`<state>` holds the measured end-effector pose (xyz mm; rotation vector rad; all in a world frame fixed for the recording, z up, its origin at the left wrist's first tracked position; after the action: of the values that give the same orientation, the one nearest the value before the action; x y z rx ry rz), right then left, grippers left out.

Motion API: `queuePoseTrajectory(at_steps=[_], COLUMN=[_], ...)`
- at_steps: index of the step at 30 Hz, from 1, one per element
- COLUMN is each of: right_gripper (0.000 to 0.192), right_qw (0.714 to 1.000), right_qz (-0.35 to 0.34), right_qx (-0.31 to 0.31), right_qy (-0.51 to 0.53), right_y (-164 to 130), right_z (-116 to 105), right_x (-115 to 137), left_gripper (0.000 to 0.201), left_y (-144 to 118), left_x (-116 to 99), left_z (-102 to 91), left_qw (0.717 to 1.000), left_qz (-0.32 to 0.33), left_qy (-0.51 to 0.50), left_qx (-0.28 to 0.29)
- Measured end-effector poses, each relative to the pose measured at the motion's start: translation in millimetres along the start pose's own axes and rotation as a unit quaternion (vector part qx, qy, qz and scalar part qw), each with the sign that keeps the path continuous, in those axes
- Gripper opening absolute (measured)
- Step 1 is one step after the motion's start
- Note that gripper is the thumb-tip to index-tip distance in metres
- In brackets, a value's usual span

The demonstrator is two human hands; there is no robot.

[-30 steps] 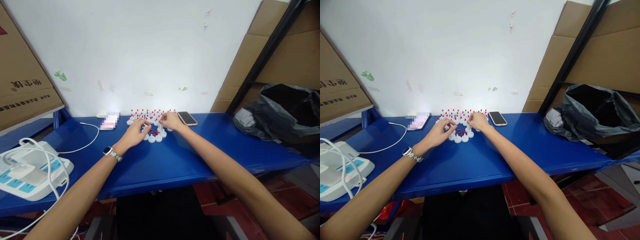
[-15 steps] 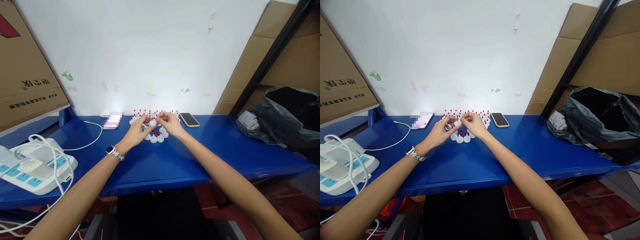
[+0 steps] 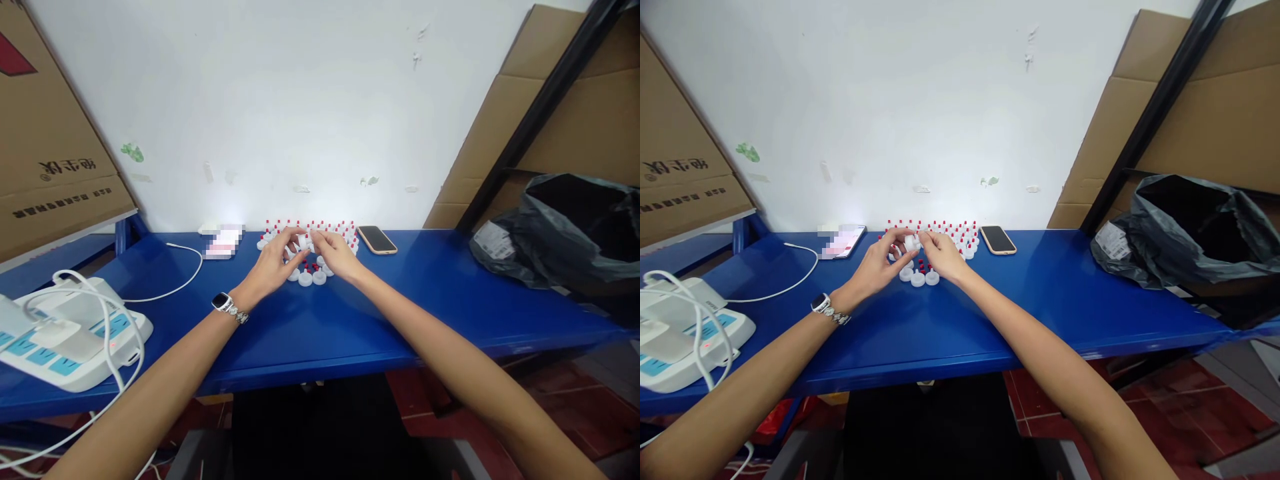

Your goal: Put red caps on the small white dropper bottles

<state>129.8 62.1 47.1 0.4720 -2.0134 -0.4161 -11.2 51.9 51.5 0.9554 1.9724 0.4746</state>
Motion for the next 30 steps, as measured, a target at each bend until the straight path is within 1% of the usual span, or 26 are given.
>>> queuePoseTrajectory(at_steps=[2, 5, 6, 7, 9, 12, 13, 14, 15, 16, 18, 20, 21, 22, 24, 27, 30], right_gripper=[0.052, 0.052, 0.051, 0.051, 0.05, 0.049, 0.049, 0.049, 0.049, 0.05, 0.05, 0.05, 0.05, 0.051, 0.051, 0.051, 0.05], right_qw=[1.0, 0.999, 0.999, 0.998, 0.998, 0.998, 0.997, 0.998, 0.998, 0.998, 0.998, 0.998, 0.998, 0.998, 0.998, 0.997, 0.993], right_qz=[-0.006, -0.029, -0.036, -0.041, -0.048, -0.057, -0.06, -0.059, -0.056, -0.049, -0.033, -0.023, -0.021, -0.021, -0.021, -0.026, -0.029], right_qx=[-0.012, -0.033, -0.038, -0.04, -0.042, -0.034, -0.029, -0.026, -0.026, -0.029, -0.043, -0.052, -0.053, -0.052, -0.054, -0.067, -0.103], right_qy=[0.007, 0.005, 0.002, -0.002, -0.012, -0.023, -0.025, -0.027, -0.03, -0.033, -0.033, -0.022, -0.016, -0.014, -0.019, -0.041, -0.056], right_y=[-1.3, -4.7, -6.1, -7.4, -9.9, -12.1, -12.1, -11.8, -11.1, -10.1, -7.7, -5.7, -5.1, -4.9, -5.8, -8.4, -8.7], right_z=[-0.3, -1.2, -0.9, -0.1, 2.3, 6.2, 7.0, 7.0, 6.3, 4.9, 1.1, -1.1, -1.0, -0.5, 0.3, -3.1, -17.1], right_x=[2.7, 8.8, 10.6, 12.1, 14.2, 16.3, 16.2, 15.5, 13.9, 11.5, 5.4, 0.4, -0.8, -0.9, 1.7, 9.1, 11.3], left_gripper=[0.037, 0.03, 0.031, 0.035, 0.048, 0.058, 0.06, 0.061, 0.06, 0.056, 0.044, 0.048, 0.05, 0.048, 0.04, 0.035, 0.051], left_y=[0.5, 2.1, 2.9, 3.7, 5.2, 4.6, 3.6, 2.5, 1.8, 1.5, 1.5, 1.3, 1.3, 1.5, 3.0, 6.1, 7.1], left_x=[-2.5, -3.0, -1.9, -0.2, 5.1, 14.6, 17.0, 18.6, 18.9, 17.7, 11.1, 3.1, 0.5, -0.9, -0.4, 5.6, 19.6], left_z=[-0.5, 2.3, 3.7, 5.4, 9.9, 17.2, 18.6, 18.4, 16.6, 13.8, 7.9, 5.8, 6.3, 6.9, 8.0, 8.8, 2.4], left_qw=[1.0, 0.996, 0.994, 0.99, 0.977, 0.941, 0.932, 0.93, 0.936, 0.948, 0.973, 0.987, 0.99, 0.99, 0.987, 0.972, 0.943], left_qz=[-0.007, -0.042, -0.059, -0.079, -0.125, -0.201, -0.22, -0.231, -0.228, -0.21, -0.145, -0.079, -0.058, -0.048, -0.054, -0.1, -0.179], left_qy=[-0.016, -0.072, -0.094, -0.117, -0.175, -0.27, -0.284, -0.283, -0.267, -0.239, -0.177, -0.137, -0.13, -0.132, -0.152, -0.213, -0.282], left_qx=[-0.004, 0.002, 0.003, 0.004, 0.011, 0.027, 0.032, 0.032, 0.027, 0.02, 0.011, 0.017, 0.024, 0.027, 0.024, 0.02, -0.011])
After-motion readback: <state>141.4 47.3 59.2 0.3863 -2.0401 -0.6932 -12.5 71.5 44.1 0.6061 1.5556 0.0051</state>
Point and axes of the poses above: each hand's wrist, its own y-axis towards the middle knuckle, its own z-axis out of the palm, x = y × z, the point moved 6 cm from there along y, towards the middle knuckle, and after that the axes turned 6 degrees about -y, right-handed, at the moved point
